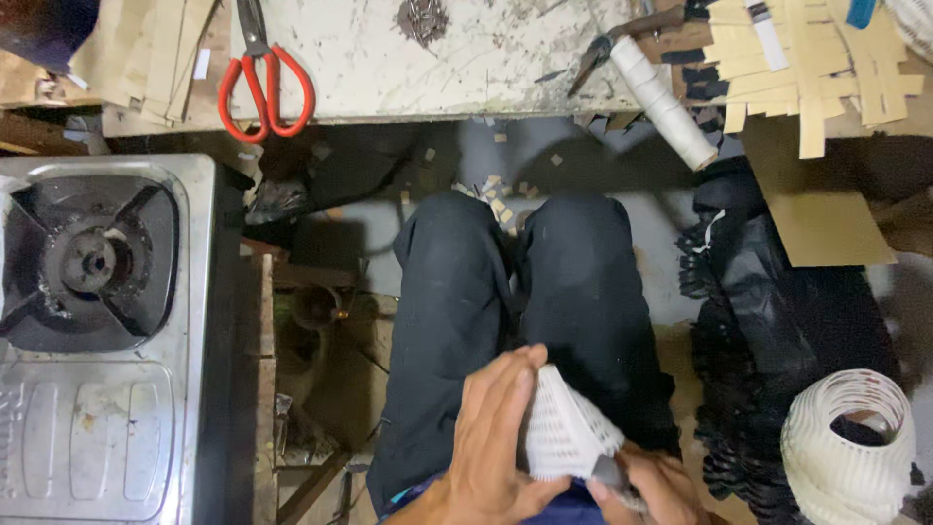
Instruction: The person sits with a woven shoe upper over a wooden last on their lap, hammers the upper and sole edge, presses and folds the upper material around the last, and uses pincers to trim and tuck the material along the sole edge, turning the shoe to work around it.
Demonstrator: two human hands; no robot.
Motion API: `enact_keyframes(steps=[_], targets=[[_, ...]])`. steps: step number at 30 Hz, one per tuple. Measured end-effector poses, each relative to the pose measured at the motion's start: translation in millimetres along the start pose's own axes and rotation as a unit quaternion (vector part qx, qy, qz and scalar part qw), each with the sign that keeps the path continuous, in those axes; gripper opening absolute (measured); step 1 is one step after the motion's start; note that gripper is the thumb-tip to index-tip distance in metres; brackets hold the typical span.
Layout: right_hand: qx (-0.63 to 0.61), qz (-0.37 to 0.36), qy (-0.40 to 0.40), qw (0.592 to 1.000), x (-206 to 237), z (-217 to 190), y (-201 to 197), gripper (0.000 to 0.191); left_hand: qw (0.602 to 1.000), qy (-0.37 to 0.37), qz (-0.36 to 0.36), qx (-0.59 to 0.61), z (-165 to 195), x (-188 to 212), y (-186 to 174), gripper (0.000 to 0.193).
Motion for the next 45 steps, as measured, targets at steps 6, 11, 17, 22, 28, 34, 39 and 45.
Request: enact_keyframes(steps=[6, 11, 17, 22, 28, 34, 39, 45], targets=[[0.033, 0.0, -0.072, 0.997, 57.0, 42.0, 29.7, 0.048, 0.998, 0.033, 0.042, 0.013, -0.4, 23.6, 7.4, 0.107], [0.038, 0.015, -0.113, 0.993, 50.9, 36.0, 30.0, 0.049, 0.998, 0.046, 0.044, -0.019, -0.7, 25.6, 7.0, 0.107], [0.002, 0.004, -0.062, 0.998, 13.5, -3.2, 13.3, 0.037, 0.999, 0.043, -0.03, 0.01, -7.2, 17.5, -3.2, 0.08], [0.028, -0.193, -0.11, 0.975, 4.5, -13.7, -20.3, 0.023, 0.996, 0.055, -0.036, 0.068, -2.4, 22.4, -6.0, 0.054], [0.021, -0.346, -0.182, 0.92, 15.7, -26.4, -47.9, 0.02, 0.987, 0.097, -0.109, 0.073, 8.8, 44.5, -1.6, 0.039], [0.027, -0.385, -0.131, 0.913, 19.1, -37.5, -53.0, 0.024, 0.983, 0.127, -0.107, 0.078, 4.7, 56.9, 5.2, 0.036], [0.033, -0.35, -0.171, 0.921, 18.5, -35.7, -46.9, 0.029, 0.984, 0.123, -0.103, 0.078, 1.3, 61.1, 6.6, 0.038], [0.048, -0.315, -0.157, 0.935, 24.4, -32.6, -47.1, 0.03, 0.981, 0.108, -0.117, 0.109, -3.7, 58.3, 3.5, 0.064]])
Point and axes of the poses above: each hand's wrist, its own x-axis away from the middle knuckle, its own y-axis out of the palm, z = x × y, the point moved 3 cm from there along -x, towards the middle knuckle, and after that the axes turned 2 degrees about -z, right-handed, at the moved point
